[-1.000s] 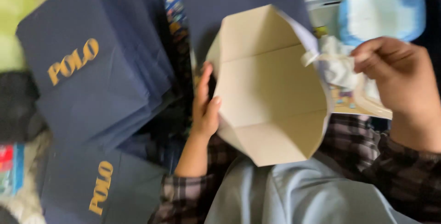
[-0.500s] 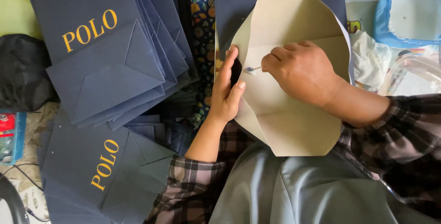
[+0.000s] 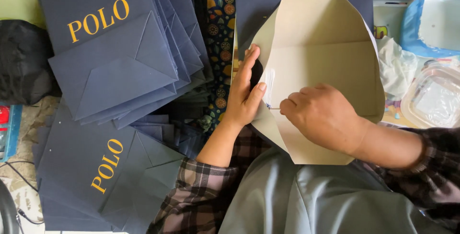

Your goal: The person assembles a branded paper envelope by applying glue to the inner flaps and folding the sides to form the pocket. They press the glued edges to secure the shape and wipe the exterior surface with a cloth.

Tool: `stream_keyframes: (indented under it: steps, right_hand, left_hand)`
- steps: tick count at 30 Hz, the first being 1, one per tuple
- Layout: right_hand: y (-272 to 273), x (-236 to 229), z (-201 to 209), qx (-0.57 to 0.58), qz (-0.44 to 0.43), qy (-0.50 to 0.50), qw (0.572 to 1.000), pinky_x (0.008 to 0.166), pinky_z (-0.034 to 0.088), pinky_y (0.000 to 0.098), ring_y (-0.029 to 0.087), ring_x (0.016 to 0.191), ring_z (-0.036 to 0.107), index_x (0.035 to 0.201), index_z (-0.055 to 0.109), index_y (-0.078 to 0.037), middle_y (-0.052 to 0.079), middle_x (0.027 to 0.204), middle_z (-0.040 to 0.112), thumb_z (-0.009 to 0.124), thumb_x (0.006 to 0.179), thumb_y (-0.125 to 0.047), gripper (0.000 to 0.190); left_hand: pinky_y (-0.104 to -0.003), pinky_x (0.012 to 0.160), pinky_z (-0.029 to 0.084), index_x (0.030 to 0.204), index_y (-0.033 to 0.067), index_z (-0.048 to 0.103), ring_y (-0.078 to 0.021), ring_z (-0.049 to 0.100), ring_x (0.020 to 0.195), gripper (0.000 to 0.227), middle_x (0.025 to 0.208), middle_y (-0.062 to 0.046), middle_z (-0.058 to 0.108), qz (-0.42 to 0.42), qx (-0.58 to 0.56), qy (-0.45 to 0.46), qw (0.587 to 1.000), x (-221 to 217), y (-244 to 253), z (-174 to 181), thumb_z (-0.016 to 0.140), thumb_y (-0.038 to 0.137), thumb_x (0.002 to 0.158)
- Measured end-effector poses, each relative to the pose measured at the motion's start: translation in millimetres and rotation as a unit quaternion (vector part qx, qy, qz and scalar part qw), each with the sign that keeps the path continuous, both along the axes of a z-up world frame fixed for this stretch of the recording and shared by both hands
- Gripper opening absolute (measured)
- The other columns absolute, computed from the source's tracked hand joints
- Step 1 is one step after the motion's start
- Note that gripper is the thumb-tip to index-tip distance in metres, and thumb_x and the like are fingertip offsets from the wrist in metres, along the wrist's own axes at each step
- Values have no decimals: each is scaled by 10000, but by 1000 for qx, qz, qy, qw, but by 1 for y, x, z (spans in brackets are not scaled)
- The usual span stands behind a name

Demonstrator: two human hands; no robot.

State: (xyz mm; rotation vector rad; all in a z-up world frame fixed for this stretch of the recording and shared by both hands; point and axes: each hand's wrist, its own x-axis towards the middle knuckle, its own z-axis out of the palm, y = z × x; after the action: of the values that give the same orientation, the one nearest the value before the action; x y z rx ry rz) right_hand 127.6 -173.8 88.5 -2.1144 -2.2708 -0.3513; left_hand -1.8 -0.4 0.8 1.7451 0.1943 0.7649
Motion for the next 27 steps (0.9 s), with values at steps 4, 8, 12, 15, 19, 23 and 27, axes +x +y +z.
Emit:
stream_keyframes:
  steps: [4,8,12,15,19,23,27]
  right_hand:
    - [24,26,4,-18,-21,-15,999,553,472,349,189,591,637,704,572,-259,-59,641,620,548,890,-158,213]
    - [48,54,-4,83,-54,-65,993,530,437,300,154,591,613,709,537,-272,-90,649,578,596,881,-190,200]
    - [49,58,-1,119,-76,-73,987,550,427,251,139,624,619,716,519,-254,-97,692,586,595,956,-212,255]
    - [47,63,-10,124,-82,-86,985,539,419,255,151,609,602,715,512,-253,-95,686,577,596,941,-192,249]
    - [40,59,-4,47,-86,-27,995,530,497,334,196,663,687,720,568,-279,-58,733,668,556,964,-298,245]
    - [37,48,25,-90,-103,93,986,560,556,463,318,753,733,801,674,-223,3,861,752,553,966,-367,250]
    - [43,65,26,-74,-147,107,980,604,590,504,336,850,756,923,714,-224,19,998,778,551,1021,-419,273]
  left_hand:
    - [-522,1316,31,1664,121,321,-325,178,1617,671,1729,-121,265,-7,-2,3,1000,0,0,-1,533,361,1075]
    - [-527,1307,33,1669,119,305,-329,164,1615,670,1731,-120,253,-2,13,8,1000,1,0,-5,529,331,1075]
    - [-529,1306,28,1667,121,305,-334,164,1613,667,1730,-126,251,-7,11,14,1000,0,1,-4,521,344,1077]
    - [-508,1315,39,1660,98,315,-326,167,1612,680,1723,-140,265,-11,12,15,1000,0,4,0,536,354,1069]
    - [-502,1309,29,1662,91,304,-324,162,1613,691,1726,-143,254,-7,9,17,1000,3,4,-4,518,392,1078]
    - [-496,1322,33,1661,96,313,-312,172,1617,680,1726,-127,263,-3,17,12,1000,1,3,-3,530,366,1076]
    - [-529,1310,45,1664,94,306,-346,168,1614,691,1724,-142,260,-1,17,19,1000,2,2,-1,534,374,1074]
